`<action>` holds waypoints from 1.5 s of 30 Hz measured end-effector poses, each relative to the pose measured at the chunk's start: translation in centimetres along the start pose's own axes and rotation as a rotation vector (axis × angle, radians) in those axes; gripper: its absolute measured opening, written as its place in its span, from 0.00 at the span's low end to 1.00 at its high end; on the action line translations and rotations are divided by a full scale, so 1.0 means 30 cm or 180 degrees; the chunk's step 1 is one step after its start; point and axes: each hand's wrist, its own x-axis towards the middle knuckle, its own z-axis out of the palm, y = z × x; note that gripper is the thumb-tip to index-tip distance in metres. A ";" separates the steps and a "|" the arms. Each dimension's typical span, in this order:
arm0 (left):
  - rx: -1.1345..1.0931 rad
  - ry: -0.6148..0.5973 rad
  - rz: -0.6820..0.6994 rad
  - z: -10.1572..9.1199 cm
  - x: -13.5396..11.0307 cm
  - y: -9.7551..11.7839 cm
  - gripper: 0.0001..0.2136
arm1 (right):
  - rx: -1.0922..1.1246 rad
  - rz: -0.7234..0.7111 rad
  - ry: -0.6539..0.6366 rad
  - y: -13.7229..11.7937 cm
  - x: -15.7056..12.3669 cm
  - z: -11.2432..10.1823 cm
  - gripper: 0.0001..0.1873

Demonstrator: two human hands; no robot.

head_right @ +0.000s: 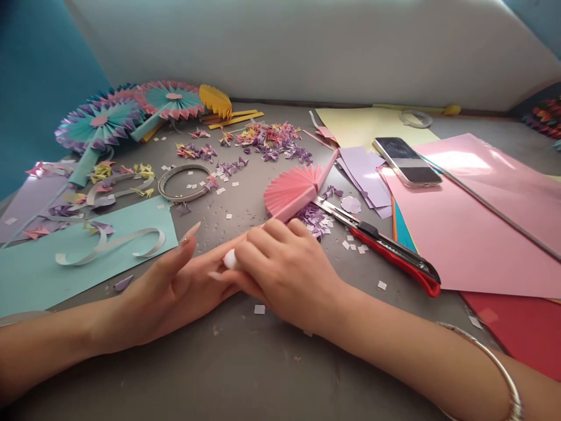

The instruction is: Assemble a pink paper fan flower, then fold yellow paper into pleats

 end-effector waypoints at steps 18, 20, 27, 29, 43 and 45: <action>-0.0474 0.0634 0.0214 -0.021 0.015 -0.010 0.28 | 0.0444 0.0118 -0.0242 0.033 -0.008 -0.012 0.15; -0.0437 0.0813 0.0259 -0.023 0.017 -0.009 0.27 | 0.0555 0.0105 -0.0339 0.034 -0.011 -0.009 0.16; -0.0545 0.1252 0.0104 -0.024 0.023 0.004 0.24 | 0.1375 0.0277 -0.0609 0.045 -0.014 -0.030 0.12; -0.0602 0.1202 0.0109 -0.025 0.018 0.005 0.25 | 0.2226 0.0827 -0.0773 0.056 -0.016 -0.048 0.14; -0.0400 0.1613 -0.0108 -0.029 0.048 0.023 0.15 | 0.4088 0.1587 -0.0973 0.100 -0.029 -0.038 0.17; -0.0356 0.1575 -0.0089 -0.026 0.047 0.023 0.13 | 0.4022 0.1609 -0.0932 0.098 -0.024 -0.040 0.17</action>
